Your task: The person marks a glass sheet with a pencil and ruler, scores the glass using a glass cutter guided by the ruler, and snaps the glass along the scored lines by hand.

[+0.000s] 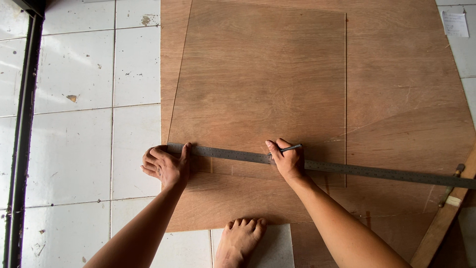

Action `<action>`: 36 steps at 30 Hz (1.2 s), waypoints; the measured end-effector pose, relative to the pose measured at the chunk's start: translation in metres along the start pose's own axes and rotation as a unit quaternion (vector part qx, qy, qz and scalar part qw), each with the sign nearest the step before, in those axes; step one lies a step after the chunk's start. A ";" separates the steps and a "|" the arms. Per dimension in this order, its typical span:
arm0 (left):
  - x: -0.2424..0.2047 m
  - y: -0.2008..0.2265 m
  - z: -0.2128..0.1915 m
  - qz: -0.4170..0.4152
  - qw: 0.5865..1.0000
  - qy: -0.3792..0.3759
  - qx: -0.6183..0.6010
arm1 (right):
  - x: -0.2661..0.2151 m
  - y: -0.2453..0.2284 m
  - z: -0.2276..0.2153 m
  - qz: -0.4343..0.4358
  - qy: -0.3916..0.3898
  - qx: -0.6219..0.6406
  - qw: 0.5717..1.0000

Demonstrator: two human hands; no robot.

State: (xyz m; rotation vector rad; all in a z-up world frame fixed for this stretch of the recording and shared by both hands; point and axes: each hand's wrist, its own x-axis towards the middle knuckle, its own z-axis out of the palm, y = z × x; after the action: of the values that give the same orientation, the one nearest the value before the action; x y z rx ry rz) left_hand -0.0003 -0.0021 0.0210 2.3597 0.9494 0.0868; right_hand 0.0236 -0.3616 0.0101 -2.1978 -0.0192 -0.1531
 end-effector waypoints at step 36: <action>-0.008 0.011 -0.013 -0.007 1.000 -0.009 0.001 | -0.002 0.007 0.004 -0.067 0.033 -0.078 0.994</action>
State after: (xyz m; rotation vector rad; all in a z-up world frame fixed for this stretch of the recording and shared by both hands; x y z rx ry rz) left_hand -0.0027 -0.0072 0.0385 2.3524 0.9575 0.0588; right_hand 0.0225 -0.3623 0.0013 -2.3465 -0.1232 -0.3115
